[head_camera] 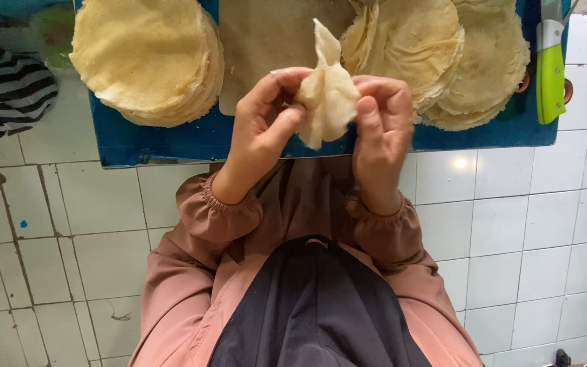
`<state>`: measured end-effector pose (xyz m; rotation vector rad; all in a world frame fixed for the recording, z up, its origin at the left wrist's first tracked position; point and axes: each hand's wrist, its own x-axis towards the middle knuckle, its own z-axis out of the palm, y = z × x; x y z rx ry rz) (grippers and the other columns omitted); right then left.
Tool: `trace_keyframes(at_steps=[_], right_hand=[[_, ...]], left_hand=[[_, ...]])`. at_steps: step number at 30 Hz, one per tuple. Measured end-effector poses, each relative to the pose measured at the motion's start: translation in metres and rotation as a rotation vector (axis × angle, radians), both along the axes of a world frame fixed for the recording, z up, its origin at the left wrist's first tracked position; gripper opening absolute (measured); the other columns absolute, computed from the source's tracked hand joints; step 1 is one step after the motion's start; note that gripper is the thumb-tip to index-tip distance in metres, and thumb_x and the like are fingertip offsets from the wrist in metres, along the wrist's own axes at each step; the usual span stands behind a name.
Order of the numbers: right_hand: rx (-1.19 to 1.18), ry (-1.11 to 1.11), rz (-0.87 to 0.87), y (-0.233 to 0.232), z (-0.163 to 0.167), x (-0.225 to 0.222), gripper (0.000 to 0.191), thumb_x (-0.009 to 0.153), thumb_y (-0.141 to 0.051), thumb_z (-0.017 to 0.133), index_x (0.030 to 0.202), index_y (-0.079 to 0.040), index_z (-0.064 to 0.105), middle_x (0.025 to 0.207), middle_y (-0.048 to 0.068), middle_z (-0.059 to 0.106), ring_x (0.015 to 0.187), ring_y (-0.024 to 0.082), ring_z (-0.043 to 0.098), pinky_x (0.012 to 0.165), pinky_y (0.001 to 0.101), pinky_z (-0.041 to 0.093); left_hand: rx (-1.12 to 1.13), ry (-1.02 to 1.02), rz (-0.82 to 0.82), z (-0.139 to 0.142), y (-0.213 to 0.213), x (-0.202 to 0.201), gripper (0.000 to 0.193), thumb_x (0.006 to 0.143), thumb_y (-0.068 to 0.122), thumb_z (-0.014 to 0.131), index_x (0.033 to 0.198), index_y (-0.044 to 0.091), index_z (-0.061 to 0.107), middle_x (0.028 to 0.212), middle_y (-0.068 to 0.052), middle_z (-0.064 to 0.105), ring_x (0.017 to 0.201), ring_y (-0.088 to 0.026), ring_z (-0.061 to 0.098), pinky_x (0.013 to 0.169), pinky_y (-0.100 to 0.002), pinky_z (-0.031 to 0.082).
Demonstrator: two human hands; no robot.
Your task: The person picks thin round crepe wrappers one at a time from a stack on a blue tray and folds each one in half and then into quarters by hand, placing the folded wrapper back on the tray. They repeat this folding cycle continuously throughout the episode.
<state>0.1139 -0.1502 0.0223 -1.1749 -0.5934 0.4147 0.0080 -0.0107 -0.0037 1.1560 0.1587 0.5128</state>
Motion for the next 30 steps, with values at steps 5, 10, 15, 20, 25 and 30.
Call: trace_keyframes(at_steps=[5, 10, 15, 20, 25, 30], right_hand=[[-0.243, -0.313, 0.058, 0.011, 0.005, 0.000, 0.044, 0.104, -0.033, 0.068, 0.130, 0.001, 0.057, 0.118, 0.005, 0.059, 0.100, 0.011, 0.063, 0.084, 0.0236, 0.055], [-0.001, 0.015, 0.029, 0.006, -0.010, 0.026, 0.026, 0.110, -0.022, 0.073, 0.110, 0.004, 0.073, 0.109, 0.007, 0.066, 0.095, 0.013, 0.063, 0.085, 0.0240, 0.052], [0.314, 0.495, 0.119, -0.015, -0.030, 0.061, 0.016, 0.111, -0.016, 0.068, 0.121, -0.003, 0.069, 0.113, 0.010, 0.071, 0.103, 0.019, 0.069, 0.097, 0.0381, 0.056], [0.413, 0.733, 0.178, -0.031, -0.042, 0.089, 0.040, 0.109, -0.022, 0.063, 0.143, -0.003, 0.060, 0.139, 0.009, 0.066, 0.131, 0.020, 0.063, 0.122, 0.0374, 0.048], [0.448, 0.657, 0.035, -0.040, -0.046, 0.114, 0.041, 0.107, -0.022, 0.062, 0.143, -0.002, 0.057, 0.144, 0.012, 0.064, 0.135, 0.026, 0.062, 0.122, 0.0422, 0.049], [0.459, 0.646, -0.030, -0.039, -0.054, 0.121, 0.039, 0.107, -0.019, 0.062, 0.140, 0.002, 0.057, 0.143, 0.013, 0.063, 0.136, 0.027, 0.062, 0.122, 0.0427, 0.050]], left_hand=[[0.189, 0.028, 0.016, 0.003, -0.002, -0.001, 0.026, 0.108, 0.001, 0.064, 0.134, -0.001, 0.061, 0.111, 0.001, 0.053, 0.093, -0.006, 0.057, 0.081, -0.019, 0.049], [0.086, -0.030, 0.147, 0.000, 0.000, 0.003, 0.007, 0.117, 0.004, 0.058, 0.116, -0.001, 0.063, 0.105, 0.000, 0.059, 0.091, -0.005, 0.056, 0.079, -0.018, 0.045], [-0.307, -0.098, 0.187, 0.013, 0.008, -0.009, 0.009, 0.114, 0.011, 0.055, 0.118, 0.004, 0.058, 0.112, -0.002, 0.063, 0.100, -0.010, 0.064, 0.089, -0.026, 0.054], [-0.332, -0.097, 0.200, 0.041, 0.024, -0.029, 0.010, 0.113, 0.013, 0.055, 0.120, 0.007, 0.057, 0.107, -0.003, 0.064, 0.092, -0.010, 0.064, 0.073, -0.025, 0.051], [0.020, 0.072, 0.437, 0.070, 0.058, -0.041, 0.013, 0.112, 0.011, 0.053, 0.122, 0.004, 0.059, 0.102, 0.001, 0.065, 0.082, -0.004, 0.059, 0.069, -0.021, 0.045], [0.522, 0.274, 0.471, 0.084, 0.103, -0.056, 0.023, 0.125, 0.012, 0.058, 0.106, -0.002, 0.059, 0.081, 0.000, 0.056, 0.068, -0.008, 0.050, 0.061, -0.026, 0.039]])
